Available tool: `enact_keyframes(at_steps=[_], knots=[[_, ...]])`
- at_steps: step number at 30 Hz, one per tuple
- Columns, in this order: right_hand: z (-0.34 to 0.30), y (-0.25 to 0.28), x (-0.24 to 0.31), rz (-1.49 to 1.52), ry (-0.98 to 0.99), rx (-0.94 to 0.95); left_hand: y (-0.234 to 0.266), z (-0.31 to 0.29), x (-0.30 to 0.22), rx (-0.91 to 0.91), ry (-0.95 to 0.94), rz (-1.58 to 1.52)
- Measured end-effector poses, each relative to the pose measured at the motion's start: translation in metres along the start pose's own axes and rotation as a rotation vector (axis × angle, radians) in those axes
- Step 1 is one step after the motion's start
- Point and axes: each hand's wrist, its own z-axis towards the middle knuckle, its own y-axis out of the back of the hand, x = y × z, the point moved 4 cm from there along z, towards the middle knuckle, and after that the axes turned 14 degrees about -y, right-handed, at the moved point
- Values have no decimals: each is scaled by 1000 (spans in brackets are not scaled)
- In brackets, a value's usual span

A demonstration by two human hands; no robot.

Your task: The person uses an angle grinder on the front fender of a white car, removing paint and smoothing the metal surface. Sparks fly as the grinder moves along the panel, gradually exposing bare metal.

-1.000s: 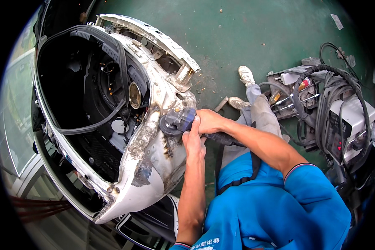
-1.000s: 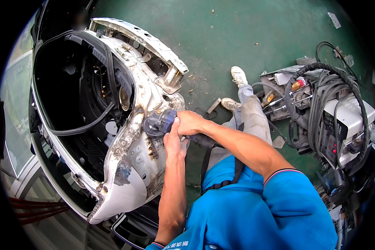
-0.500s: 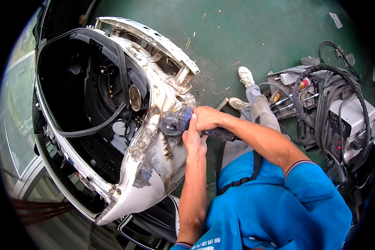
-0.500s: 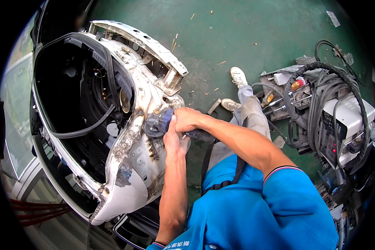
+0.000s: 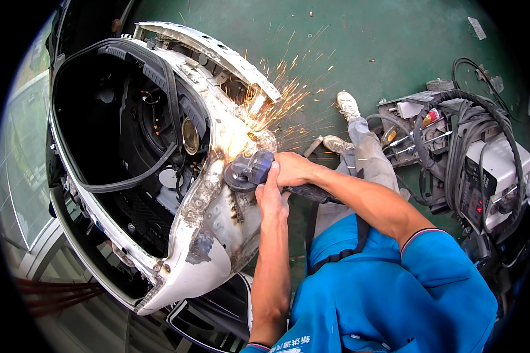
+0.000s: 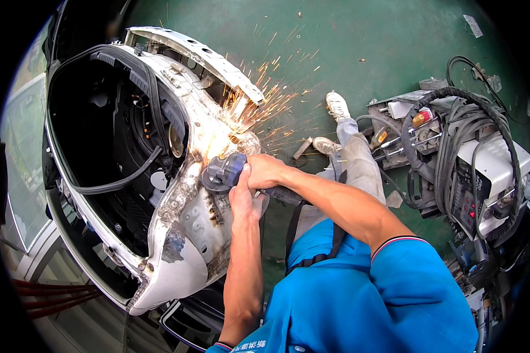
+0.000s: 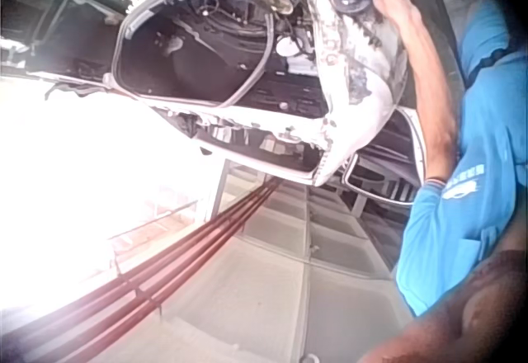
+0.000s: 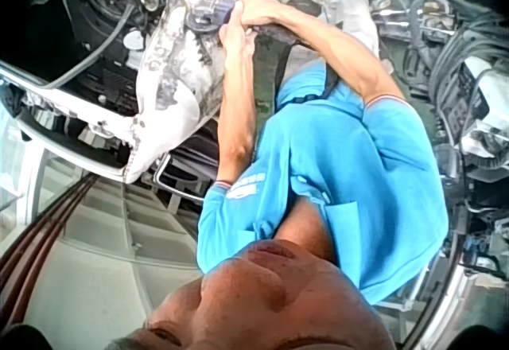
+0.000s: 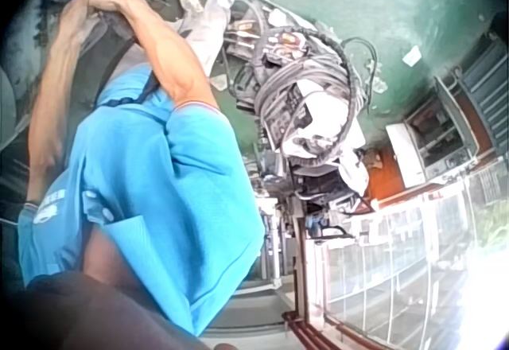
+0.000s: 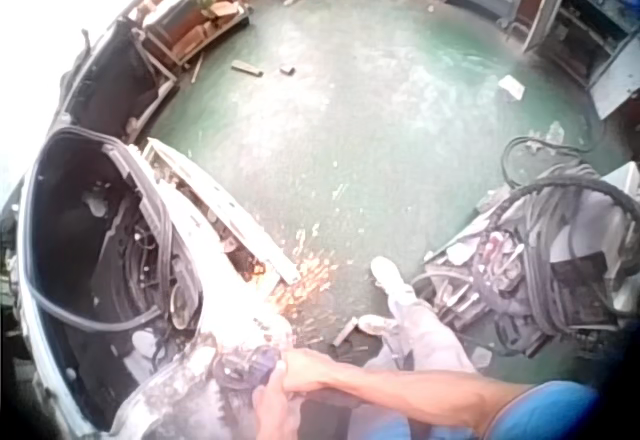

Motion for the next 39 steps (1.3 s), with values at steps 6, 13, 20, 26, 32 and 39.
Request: enact_keyframes(at_steps=[6, 13, 20, 26, 32, 39], knots=[[-2, 1, 1, -8, -96, -34, 4, 1, 5, 17, 12, -31], [-19, 13, 2, 52, -108, -90, -5, 1, 2, 131, -2, 5], [-9, 14, -4, 89, -111, -115, -8, 6, 3, 88, -10, 39], [5, 11, 10, 124, -42, -55, -5, 17, -16, 59, -47, 112], [8, 17, 29, 144, -4, -1, -14, 15, -37, 49, -75, 105], [-8, 19, 38, 227, 132, -65, -10, 10, -33, 14, -29, 97]])
